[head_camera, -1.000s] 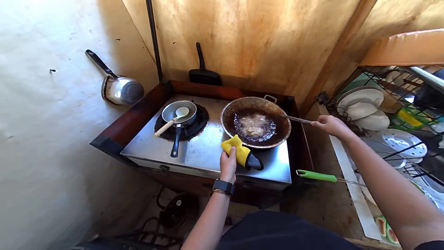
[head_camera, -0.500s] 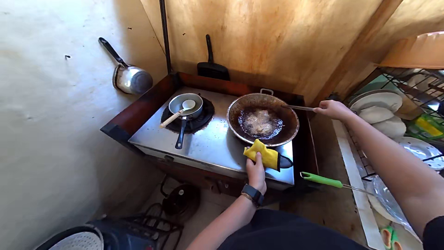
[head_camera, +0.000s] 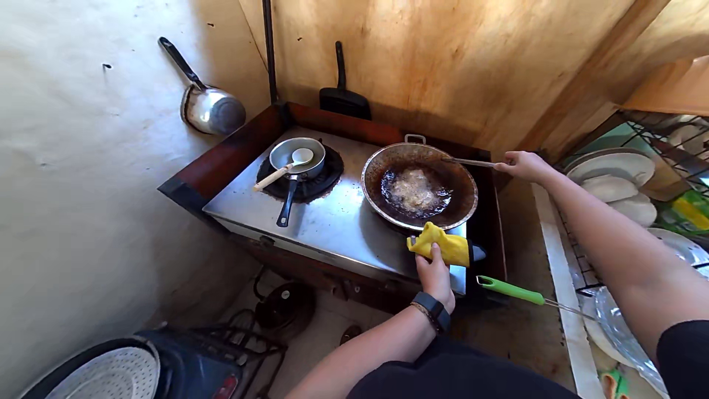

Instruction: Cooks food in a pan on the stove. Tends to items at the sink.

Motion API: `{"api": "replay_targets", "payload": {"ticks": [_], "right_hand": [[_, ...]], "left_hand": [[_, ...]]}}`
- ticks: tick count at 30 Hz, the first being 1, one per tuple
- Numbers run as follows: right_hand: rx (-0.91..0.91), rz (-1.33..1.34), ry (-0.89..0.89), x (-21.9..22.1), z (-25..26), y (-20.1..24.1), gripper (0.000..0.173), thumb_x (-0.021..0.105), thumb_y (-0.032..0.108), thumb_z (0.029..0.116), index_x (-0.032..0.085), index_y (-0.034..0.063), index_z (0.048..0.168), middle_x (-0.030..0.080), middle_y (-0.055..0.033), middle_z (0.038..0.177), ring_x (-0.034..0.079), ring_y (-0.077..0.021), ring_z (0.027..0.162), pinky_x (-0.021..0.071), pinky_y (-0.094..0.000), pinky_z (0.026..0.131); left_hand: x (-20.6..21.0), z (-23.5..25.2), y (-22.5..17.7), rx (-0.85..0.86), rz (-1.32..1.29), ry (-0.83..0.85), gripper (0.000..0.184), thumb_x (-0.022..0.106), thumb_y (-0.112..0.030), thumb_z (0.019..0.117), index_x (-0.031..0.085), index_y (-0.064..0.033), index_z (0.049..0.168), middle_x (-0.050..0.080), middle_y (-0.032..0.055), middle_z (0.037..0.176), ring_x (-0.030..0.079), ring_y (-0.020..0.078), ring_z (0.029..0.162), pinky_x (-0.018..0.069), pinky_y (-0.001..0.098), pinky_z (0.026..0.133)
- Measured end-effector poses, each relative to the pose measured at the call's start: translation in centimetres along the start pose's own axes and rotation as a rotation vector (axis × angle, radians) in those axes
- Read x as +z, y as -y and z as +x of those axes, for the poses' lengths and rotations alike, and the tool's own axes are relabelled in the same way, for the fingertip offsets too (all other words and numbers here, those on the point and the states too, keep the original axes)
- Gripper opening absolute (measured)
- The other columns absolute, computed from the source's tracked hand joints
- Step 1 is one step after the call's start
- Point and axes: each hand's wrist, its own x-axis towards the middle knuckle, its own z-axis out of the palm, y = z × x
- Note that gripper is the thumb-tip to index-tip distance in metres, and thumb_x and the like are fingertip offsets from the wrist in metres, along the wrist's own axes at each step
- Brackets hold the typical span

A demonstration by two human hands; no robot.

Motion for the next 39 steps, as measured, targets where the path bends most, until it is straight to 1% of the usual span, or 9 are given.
{"api": "replay_targets", "payload": {"ticks": [7, 11, 15, 24, 29, 32, 35, 37, 39], "right_hand": [[-0.049, -0.018, 0.004, -0.2, 1.5, -0.6, 0.04, 0.06, 0.034, 0.1052, 0.066, -0.0049, 0.113, 0.066, -0.031, 0.102, 0.064, -0.0479, 0.099, 0.0454, -0.0674, 0.089], [-0.091, -0.01, 0.012, -0.2, 1.6, -0.5, 0.038, 0.06, 0.031, 0.1057, 0.066, -0.0052, 0.116, 0.067, -0.0324, 0.106, 0.064, -0.0507, 0.104, 0.045, -0.0702, 0.092], [-0.097, -0.01, 0.002, 0.2, 2.0, -0.2, 0.039, 0.059, 0.031, 0.1059, 0.065, -0.006, 0.116, 0.067, -0.032, 0.105, 0.064, -0.0501, 0.102, 0.0447, -0.0692, 0.091], [-0.061, -0.044, 0.002, 0.0, 2.2, 0.6, 0.045, 0.06, 0.037, 0.1051, 0.065, -0.0056, 0.118, 0.067, -0.0322, 0.107, 0.064, -0.0499, 0.106, 0.0457, -0.0688, 0.093], [-0.046, -0.101, -0.005, -1.0, 1.9, 1.7, 0.046, 0.06, 0.038, 0.1048, 0.065, -0.0066, 0.116, 0.067, -0.0318, 0.107, 0.064, -0.0494, 0.106, 0.0459, -0.0684, 0.093], [-0.034, -0.112, -0.009, -1.2, 2.0, 1.8, 0.048, 0.059, 0.039, 0.1047, 0.065, -0.0074, 0.117, 0.067, -0.0329, 0.109, 0.064, -0.0502, 0.108, 0.0456, -0.0689, 0.093], [-0.031, -0.122, -0.005, -1.4, 1.8, 1.8, 0.049, 0.059, 0.038, 0.105, 0.064, -0.0084, 0.119, 0.066, -0.0342, 0.111, 0.063, -0.0516, 0.11, 0.0453, -0.0691, 0.094], [-0.03, -0.13, -0.011, -1.6, 1.2, 1.8, 0.048, 0.059, 0.037, 0.105, 0.064, -0.0081, 0.118, 0.066, -0.0337, 0.11, 0.063, -0.0513, 0.109, 0.0455, -0.0688, 0.094], [-0.022, -0.148, -0.014, -1.9, 0.5, 1.8, 0.048, 0.059, 0.037, 0.1053, 0.063, -0.0089, 0.12, 0.066, -0.0345, 0.111, 0.063, -0.0521, 0.11, 0.0451, -0.0692, 0.095]], "left_hand": [[1.4, -0.3, 0.8, -0.029, -0.03, -0.022, 0.05, 0.044, -0.02, 0.1109, 0.026, -0.0019, 0.154, 0.042, 0.025, 0.151, 0.047, 0.0336, 0.137, 0.0411, 0.0469, 0.112], [2.0, -0.5, 1.2, -0.037, -0.018, -0.027, 0.054, 0.043, -0.022, 0.1114, 0.02, -0.0041, 0.157, 0.037, 0.0245, 0.155, 0.044, 0.0338, 0.139, 0.0398, 0.0482, 0.113], [2.5, -0.4, 1.6, -0.063, -0.025, -0.031, 0.055, 0.043, -0.021, 0.1114, 0.019, -0.0046, 0.158, 0.034, 0.0239, 0.157, 0.04, 0.0345, 0.143, 0.0371, 0.0499, 0.116], [2.0, -0.2, 1.6, -0.058, 0.017, -0.01, 0.052, 0.048, -0.02, 0.1096, 0.028, -0.0001, 0.153, 0.042, 0.025, 0.151, 0.047, 0.0333, 0.137, 0.0415, 0.0474, 0.112], [1.1, -0.6, 1.0, -0.111, 0.068, 0.014, 0.048, 0.048, -0.02, 0.1097, 0.034, 0.0034, 0.149, 0.047, 0.0259, 0.147, 0.049, 0.0331, 0.134, 0.043, 0.0465, 0.111], [0.0, -1.4, -0.1, -0.191, 0.096, 0.093, 0.043, 0.044, -0.019, 0.1108, 0.037, 0.0047, 0.146, 0.051, 0.0252, 0.141, 0.055, 0.0304, 0.128, 0.0471, 0.0422, 0.108], [-2.9, -2.3, -2.2, -0.277, 0.214, 0.284, 0.039, 0.044, -0.018, 0.1108, 0.041, 0.0044, 0.142, 0.06, 0.0203, 0.129, 0.064, 0.0246, 0.115, 0.0541, 0.0379, 0.097], [-5.6, -2.8, -4.3, -0.248, 0.328, 0.43, 0.036, 0.046, -0.018, 0.1099, 0.046, 0.0023, 0.139, 0.065, 0.0157, 0.122, 0.067, 0.0217, 0.109, 0.0564, 0.0387, 0.094], [-8.4, -3.7, -7.5, -0.149, 0.429, 0.539, 0.035, 0.048, -0.017, 0.1087, 0.049, 0.0, 0.139, 0.067, 0.0118, 0.12, 0.068, 0.0196, 0.108, 0.0577, 0.0393, 0.094]]}}
